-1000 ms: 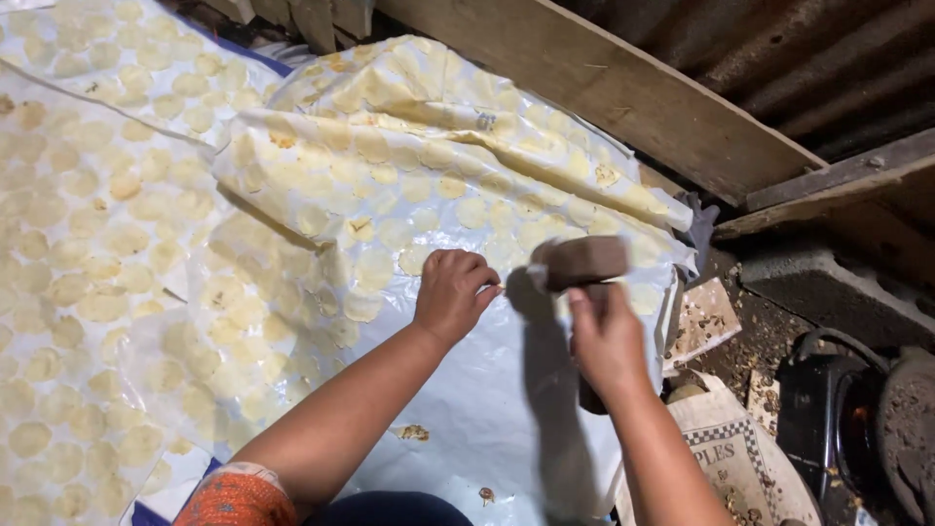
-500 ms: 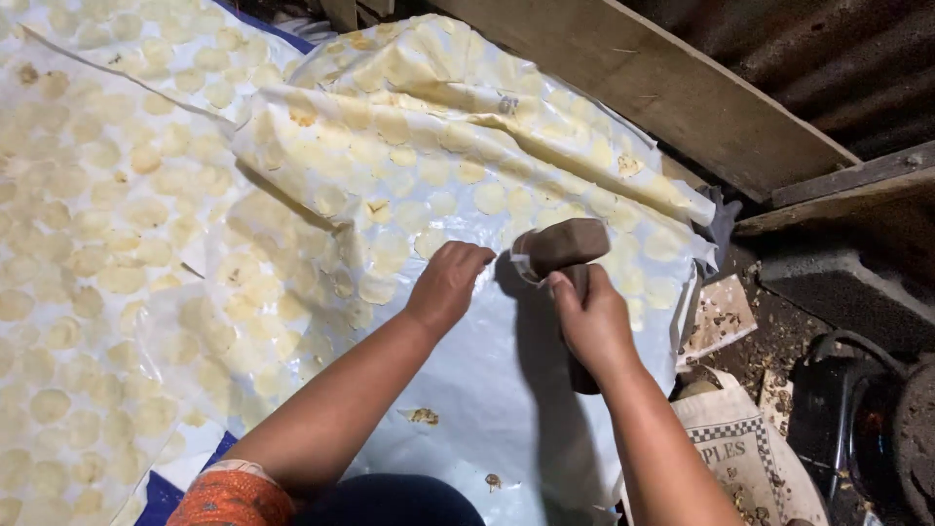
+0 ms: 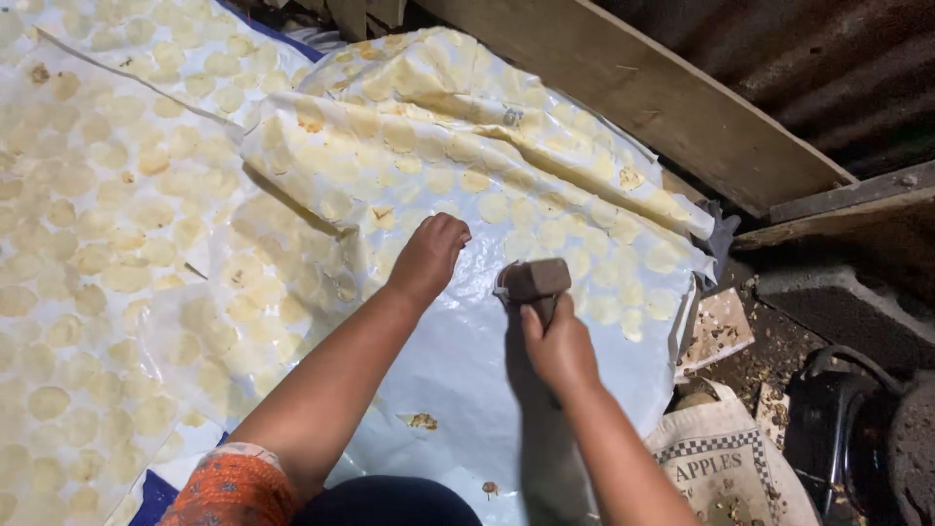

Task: Cracking nuts with a stone, sorting them, and flattening food items with a mallet

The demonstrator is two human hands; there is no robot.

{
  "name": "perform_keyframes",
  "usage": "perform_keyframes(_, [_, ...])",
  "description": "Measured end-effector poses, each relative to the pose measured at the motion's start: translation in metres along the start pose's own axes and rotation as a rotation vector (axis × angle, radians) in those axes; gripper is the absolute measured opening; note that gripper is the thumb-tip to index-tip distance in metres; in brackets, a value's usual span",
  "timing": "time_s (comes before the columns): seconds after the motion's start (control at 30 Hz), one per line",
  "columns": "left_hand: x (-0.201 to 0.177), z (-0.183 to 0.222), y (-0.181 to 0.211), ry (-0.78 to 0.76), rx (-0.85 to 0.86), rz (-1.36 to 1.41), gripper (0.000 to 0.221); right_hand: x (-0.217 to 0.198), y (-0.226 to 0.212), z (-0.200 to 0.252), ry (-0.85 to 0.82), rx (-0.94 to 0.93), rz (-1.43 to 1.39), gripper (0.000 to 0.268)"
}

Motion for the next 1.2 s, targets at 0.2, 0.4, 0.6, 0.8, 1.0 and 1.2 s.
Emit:
perform_keyframes(0.2, [-0.011, 0.019, 0.017, -0.191, 0.062, 0.021, 0.031, -0.06, -0.019, 0.022, 0.1, 0.036, -0.009, 0.048])
perform_keyframes(0.4, [-0.011, 0.008, -0.005, -0.064, 0.041, 0.054, 0.016, -0.003, 0.001, -0.016, 0.12, 0.054, 0.014, 0.061])
perform_keyframes(0.6, [-0.009, 0.009, -0.016, -0.11, -0.208, 0.223, 0.01, -0.038, -0.015, 0.003, 0.039, 0.038, -0.014, 0.045])
perform_keyframes(0.8, [0.029, 0.003, 0.015, -0.128, -0.135, 0.061, 0.005, -0.039, -0.004, 0.001, 0.011, 0.108, -0.103, 0.047])
perform_keyframes(1.0, [0.071, 0.023, 0.04, -0.055, -0.064, 0.052, 0.008, -0.127, -0.029, 0.064, 0.511, -0.061, -0.225, 0.041])
perform_keyframes(1.2, [-0.003, 0.031, 0.043, 0.075, 0.055, -0.104, 0.038, 0.004, 0.001, 0.02, 0.243, 0.028, 0.013, 0.036])
Point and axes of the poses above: each hand's wrist, its own z-axis away from the middle knuckle, its own x-axis out of the palm, y = z × x, the point moved 9 cm from there along -z, towards the middle knuckle, and after that the axes turned 11 degrees about z, right-handed, at the moved point
